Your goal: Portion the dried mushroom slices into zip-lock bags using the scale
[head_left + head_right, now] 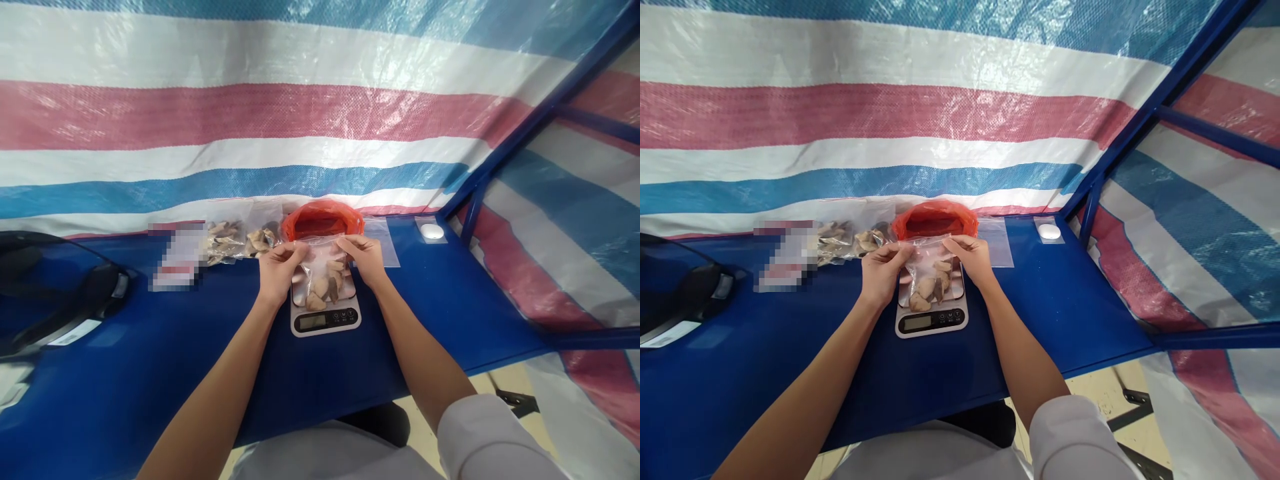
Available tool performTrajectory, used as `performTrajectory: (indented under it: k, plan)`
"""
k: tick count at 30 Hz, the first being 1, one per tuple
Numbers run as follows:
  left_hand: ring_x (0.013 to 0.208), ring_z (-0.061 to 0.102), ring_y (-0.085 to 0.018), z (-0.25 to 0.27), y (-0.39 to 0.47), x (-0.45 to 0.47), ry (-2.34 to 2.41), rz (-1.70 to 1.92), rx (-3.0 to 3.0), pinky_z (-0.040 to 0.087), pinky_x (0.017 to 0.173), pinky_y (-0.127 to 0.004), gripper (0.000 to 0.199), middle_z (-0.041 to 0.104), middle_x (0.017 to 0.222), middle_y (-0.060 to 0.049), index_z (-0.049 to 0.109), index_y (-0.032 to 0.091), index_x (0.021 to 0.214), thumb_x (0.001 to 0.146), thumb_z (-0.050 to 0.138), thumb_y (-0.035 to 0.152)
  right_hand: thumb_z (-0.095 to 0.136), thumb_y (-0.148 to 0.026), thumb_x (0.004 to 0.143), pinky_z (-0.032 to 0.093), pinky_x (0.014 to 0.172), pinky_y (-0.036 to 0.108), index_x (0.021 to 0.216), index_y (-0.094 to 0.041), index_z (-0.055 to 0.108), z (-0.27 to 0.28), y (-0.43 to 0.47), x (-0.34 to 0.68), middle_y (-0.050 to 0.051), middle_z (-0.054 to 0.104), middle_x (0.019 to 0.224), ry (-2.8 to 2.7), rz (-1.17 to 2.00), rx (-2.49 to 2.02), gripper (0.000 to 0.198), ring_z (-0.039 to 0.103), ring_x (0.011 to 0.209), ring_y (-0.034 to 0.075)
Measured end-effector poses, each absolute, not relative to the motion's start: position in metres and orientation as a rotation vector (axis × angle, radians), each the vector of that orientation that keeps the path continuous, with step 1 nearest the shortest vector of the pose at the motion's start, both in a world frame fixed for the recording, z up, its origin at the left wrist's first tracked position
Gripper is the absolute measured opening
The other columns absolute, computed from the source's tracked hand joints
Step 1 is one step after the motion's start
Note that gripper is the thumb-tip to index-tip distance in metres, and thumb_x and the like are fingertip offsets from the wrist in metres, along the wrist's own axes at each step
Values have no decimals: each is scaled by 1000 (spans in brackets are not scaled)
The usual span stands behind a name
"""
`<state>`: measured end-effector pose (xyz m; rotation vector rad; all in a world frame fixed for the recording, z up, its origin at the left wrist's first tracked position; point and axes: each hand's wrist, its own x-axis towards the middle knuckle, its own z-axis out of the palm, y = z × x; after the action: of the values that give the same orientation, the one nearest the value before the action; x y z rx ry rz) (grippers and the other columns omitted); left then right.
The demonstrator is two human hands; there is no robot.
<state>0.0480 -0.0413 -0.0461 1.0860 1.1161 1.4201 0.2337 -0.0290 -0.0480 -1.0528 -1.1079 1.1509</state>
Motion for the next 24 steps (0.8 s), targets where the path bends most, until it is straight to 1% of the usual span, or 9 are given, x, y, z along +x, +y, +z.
performTrajectory:
  k: [3, 8, 13, 18, 21, 24]
  plan:
    - [65, 70, -17, -47, -42, 49, 1123, 1430, 1092, 55, 55, -24, 25, 76, 73, -5, 76, 17, 79, 71, 82, 40, 84, -56, 63, 58, 55, 27, 72, -20, 76, -47, -29, 232, 2, 75, 68, -1115, 1171, -1066, 37, 68, 62, 16]
    - [65, 70, -18, -48, -42, 48, 1139, 1440, 1135, 53, 50, -24, 24, 77, 73, -5, 77, 17, 78, 71, 82, 40, 85, -59, 61, 58, 53, 28, 72, -21, 75, -45, -32, 230, 2, 75, 67, -1126, 1167, -1056, 40, 70, 62, 18]
    - [67, 70, -17, -49, -41, 46, 1114, 1473, 1213, 57, 61, -26, 20, 77, 73, -4, 77, 19, 72, 72, 82, 38, 84, -54, 65, 60, 58, 30, 69, -21, 76, -45, -33, 231, 2, 74, 65, -1147, 1123, -1051, 34, 67, 59, 16]
    - [65, 68, -16, -50, -39, 44, 1151, 1494, 1241, 57, 64, -26, 18, 76, 70, -3, 78, 19, 68, 70, 82, 36, 83, -51, 66, 59, 60, 30, 65, -21, 77, -48, -32, 232, 2, 74, 66, -1158, 1133, -1051, 31, 66, 58, 15]
    - [64, 67, -15, -49, -40, 44, 1171, 1456, 1240, 57, 62, -26, 19, 76, 71, -2, 79, 19, 71, 70, 82, 38, 83, -52, 66, 58, 59, 30, 66, -21, 76, -49, -31, 232, 2, 73, 66, -1158, 1110, -1058, 31, 66, 58, 15]
    - [63, 66, -16, -47, -43, 45, 1190, 1391, 1243, 55, 55, -25, 23, 76, 73, -3, 80, 18, 78, 71, 82, 41, 81, -52, 68, 58, 59, 29, 69, -21, 76, -49, -33, 230, 2, 74, 68, -1177, 1098, -1067, 31, 67, 61, 16]
